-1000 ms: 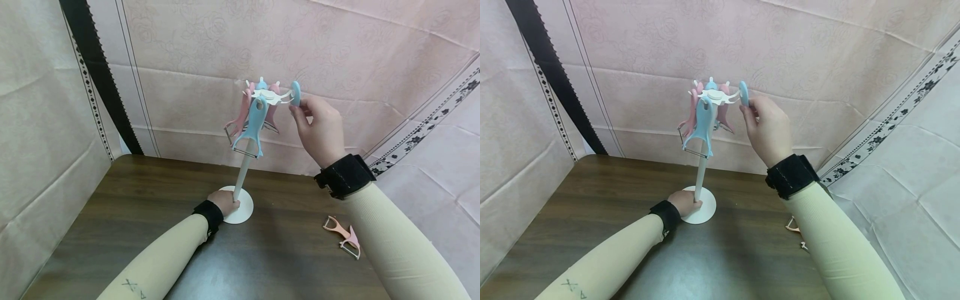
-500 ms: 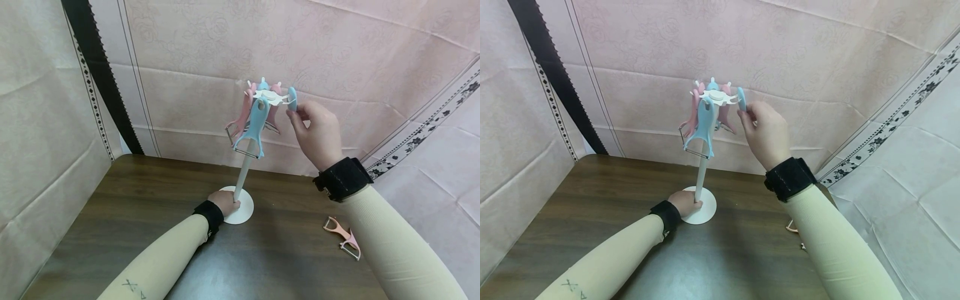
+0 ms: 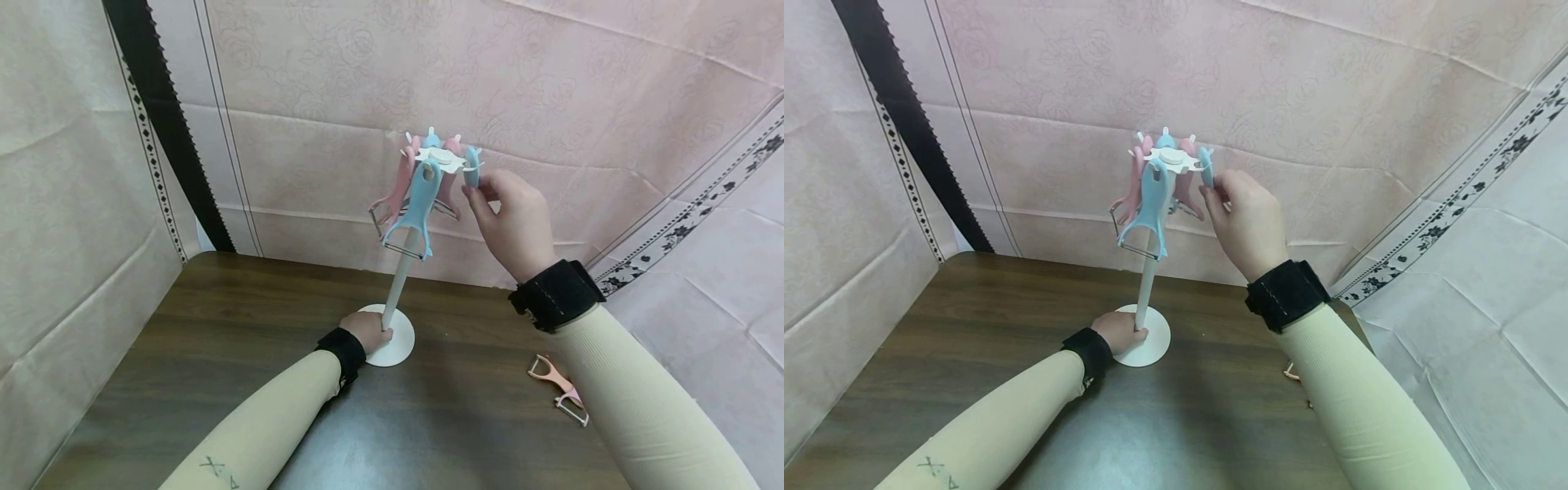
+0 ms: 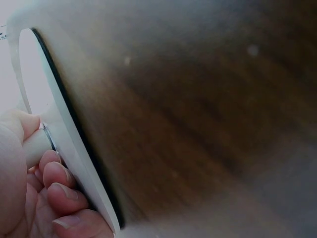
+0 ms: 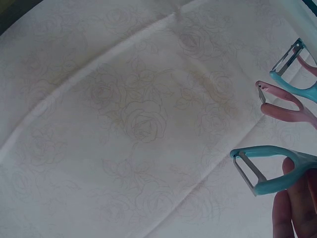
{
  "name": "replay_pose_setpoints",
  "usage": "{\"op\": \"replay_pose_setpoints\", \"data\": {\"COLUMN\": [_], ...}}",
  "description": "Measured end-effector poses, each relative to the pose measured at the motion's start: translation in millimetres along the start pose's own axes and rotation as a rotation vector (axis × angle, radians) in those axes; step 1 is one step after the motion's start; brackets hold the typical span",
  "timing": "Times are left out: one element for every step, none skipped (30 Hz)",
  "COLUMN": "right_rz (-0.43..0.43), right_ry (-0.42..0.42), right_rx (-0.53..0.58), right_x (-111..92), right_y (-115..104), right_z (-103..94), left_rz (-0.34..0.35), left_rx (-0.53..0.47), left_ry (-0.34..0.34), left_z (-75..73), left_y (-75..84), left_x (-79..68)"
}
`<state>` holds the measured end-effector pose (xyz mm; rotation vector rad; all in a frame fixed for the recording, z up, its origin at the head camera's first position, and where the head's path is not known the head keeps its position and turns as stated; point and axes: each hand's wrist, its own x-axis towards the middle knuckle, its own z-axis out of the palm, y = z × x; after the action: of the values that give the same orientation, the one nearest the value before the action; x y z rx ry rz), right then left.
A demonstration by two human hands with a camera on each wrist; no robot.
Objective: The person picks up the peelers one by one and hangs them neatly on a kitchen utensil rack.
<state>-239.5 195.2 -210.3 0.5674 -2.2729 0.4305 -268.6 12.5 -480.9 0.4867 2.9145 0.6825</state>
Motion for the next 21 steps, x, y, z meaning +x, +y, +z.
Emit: {"op": "replay_pose_setpoints", "data": {"right_rz": [0.003, 0.007, 0.009, 0.011, 0.011, 0.011, 0.008, 0.007, 0.005, 0.004, 0.004, 0.003, 0.004, 0.004, 0.003, 0.001, 0.000, -0.001, -0.001, -0.004, -0.005], "right_ry": [-0.005, -0.009, -0.012, -0.015, -0.017, -0.019, -0.019, -0.017, -0.015, -0.015, -0.015, -0.014, -0.014, -0.014, -0.015, -0.015, -0.015, -0.015, -0.016, -0.016, -0.017], "right_rx": [0.001, 0.003, 0.005, 0.007, 0.011, 0.016, 0.020, 0.025, 0.030, 0.035, 0.039, 0.043, 0.046, 0.050, 0.052, 0.055, 0.057, 0.059, 0.060, 0.061, 0.061], "right_x": [-0.3, -0.5, -0.9, -1.2, -1.6, -2.0, -2.3, -2.6, -2.9, -3.3, -3.6, -4.0, -4.5, -5.1, -5.5, -6.0, -6.4, -6.8, -7.1, -7.4, -7.6], "right_y": [-0.3, -0.6, -0.8, -0.8, -0.6, -0.2, 0.4, 1.2, 1.9, 2.6, 3.2, 3.6, 3.8, 3.9, 3.7, 3.5, 3.1, 2.7, 2.1, 1.6, 1.1], "right_z": [0.1, 0.2, 0.4, 0.6, 0.7, 0.7, 0.7, 0.6, 0.3, 0.0, -0.4, -0.7, -1.0, -1.3, -1.5, -1.6, -1.7, -1.8, -1.8, -1.9, -2.1], "left_rz": [-0.003, -0.002, -0.005, -0.008, -0.009, -0.009, -0.008, -0.007, -0.006, -0.006, -0.006, -0.005, -0.005, -0.004, -0.004, -0.003, -0.002, 0.000, 0.000, 0.001, 0.002], "left_rx": [-0.001, -0.002, -0.003, -0.003, -0.003, -0.001, -0.002, -0.002, -0.002, -0.003, -0.005, -0.006, -0.008, -0.007, -0.007, -0.007, -0.007, -0.006, -0.006, -0.006, -0.007], "left_ry": [-0.002, 0.001, -0.004, -0.010, -0.010, -0.010, -0.009, -0.007, -0.005, -0.003, -0.001, 0.000, 0.002, 0.004, 0.005, 0.007, 0.009, 0.010, 0.010, 0.011, 0.010], "left_z": [1.4, 3.0, 3.5, 3.6, 3.6, 3.6, 3.7, 3.9, 4.0, 3.9, 3.9, 3.8, 3.7, 3.6, 3.6, 3.6, 3.7, 3.9, 4.2, 4.5, 4.9], "left_y": [-0.8, -1.5, -1.5, -1.2, -1.0, -0.9, -0.8, -0.7, -0.7, -0.6, -0.5, -0.5, -0.4, -0.4, -0.5, -0.7, -0.8, -1.2, -1.5, -1.9, -2.3], "left_x": [1.0, 1.9, 2.4, 2.6, 2.4, 2.2, 2.2, 2.3, 2.4, 2.4, 2.3, 2.2, 2.1, 2.0, 2.0, 2.0, 2.0, 2.3, 2.7, 3.1, 3.5]}}
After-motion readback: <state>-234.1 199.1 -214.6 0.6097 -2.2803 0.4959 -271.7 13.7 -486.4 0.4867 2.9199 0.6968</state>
